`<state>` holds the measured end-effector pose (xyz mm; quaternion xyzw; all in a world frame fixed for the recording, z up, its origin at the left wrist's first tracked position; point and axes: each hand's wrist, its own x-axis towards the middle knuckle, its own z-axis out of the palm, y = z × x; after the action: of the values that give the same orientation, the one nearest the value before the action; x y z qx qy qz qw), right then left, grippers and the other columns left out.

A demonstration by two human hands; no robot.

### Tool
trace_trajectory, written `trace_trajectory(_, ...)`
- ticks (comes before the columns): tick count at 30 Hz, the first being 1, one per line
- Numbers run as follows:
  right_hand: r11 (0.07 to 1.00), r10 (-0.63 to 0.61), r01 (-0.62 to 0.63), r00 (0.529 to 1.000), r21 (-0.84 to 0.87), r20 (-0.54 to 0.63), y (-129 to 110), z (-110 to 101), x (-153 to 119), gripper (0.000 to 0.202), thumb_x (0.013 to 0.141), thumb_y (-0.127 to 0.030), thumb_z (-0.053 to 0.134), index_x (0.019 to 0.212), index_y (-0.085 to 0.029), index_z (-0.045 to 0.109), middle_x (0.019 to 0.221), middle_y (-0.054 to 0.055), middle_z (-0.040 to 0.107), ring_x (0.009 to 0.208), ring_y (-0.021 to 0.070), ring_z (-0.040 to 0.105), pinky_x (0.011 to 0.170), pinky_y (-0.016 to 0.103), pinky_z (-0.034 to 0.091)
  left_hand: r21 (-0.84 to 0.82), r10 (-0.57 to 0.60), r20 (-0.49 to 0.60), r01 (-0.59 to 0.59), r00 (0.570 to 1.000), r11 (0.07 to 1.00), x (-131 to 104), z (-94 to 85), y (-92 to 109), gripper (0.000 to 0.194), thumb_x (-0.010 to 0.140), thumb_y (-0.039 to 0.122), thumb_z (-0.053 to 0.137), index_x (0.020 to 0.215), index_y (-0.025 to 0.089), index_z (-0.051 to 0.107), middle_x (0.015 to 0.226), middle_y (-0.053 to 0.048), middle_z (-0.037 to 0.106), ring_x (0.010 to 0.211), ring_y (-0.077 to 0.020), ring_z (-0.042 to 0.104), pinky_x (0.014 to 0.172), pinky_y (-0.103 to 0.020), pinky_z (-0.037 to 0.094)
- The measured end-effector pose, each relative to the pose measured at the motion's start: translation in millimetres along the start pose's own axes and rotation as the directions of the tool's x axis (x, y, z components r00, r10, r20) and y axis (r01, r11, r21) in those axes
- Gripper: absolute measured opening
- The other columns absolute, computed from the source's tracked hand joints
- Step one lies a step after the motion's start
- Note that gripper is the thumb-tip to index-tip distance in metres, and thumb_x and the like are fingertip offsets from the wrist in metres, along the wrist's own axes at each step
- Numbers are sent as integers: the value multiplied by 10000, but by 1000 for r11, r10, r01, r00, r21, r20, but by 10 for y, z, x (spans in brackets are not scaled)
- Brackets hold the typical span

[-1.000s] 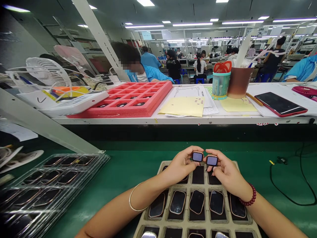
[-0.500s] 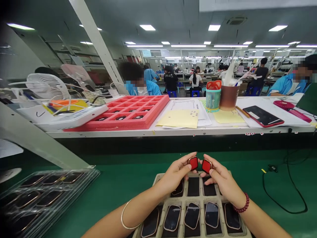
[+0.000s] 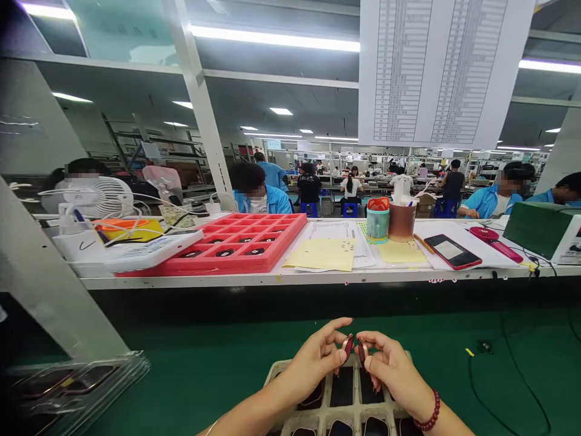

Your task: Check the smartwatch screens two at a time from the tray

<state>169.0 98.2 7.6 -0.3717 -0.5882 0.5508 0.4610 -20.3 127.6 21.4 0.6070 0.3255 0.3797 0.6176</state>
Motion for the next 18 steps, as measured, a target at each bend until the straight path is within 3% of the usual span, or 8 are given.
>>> trace_trajectory(3,999,-13,12,1000,-48,-7,-15,9,-10,478,747,-506,663,1125,-222,597,935,49,594,479,65,441,449,226,413,55,3,-4,-3,1000,998,-1,-8,-2,612,698,366,690,1237,190,459,924,-38,517,605,-59,461,614,-251,415)
trace_trajectory(10,989,-50,47,999,-141,-17,-3,22,-34,451,781,-498,629,1126,-212,577,731,-4,536,511,94,381,476,225,371,132,18,-8,-17,1000,991,-27,-6,34,544,709,296,662,1210,191,479,917,-31,526,600,-57,449,611,-235,382)
trace_trajectory(14,971,-110,100,993,-218,-34,-10,40,-41,429,790,-473,625,1118,-199,586,766,7,526,539,98,347,494,234,332,154,8,-9,-7,1000,988,-33,1,51,513,713,286,655,1190,189,495,924,-32,535,590,-55,432,604,-235,370)
trace_trajectory(18,953,-119,102,992,-285,-42,5,47,-50,403,813,-422,607,1145,-195,575,644,-34,426,550,114,338,499,235,303,155,11,-10,-10,1000,988,-41,10,64,486,712,301,663,1163,190,518,935,-35,544,591,-54,410,603,-233,356)
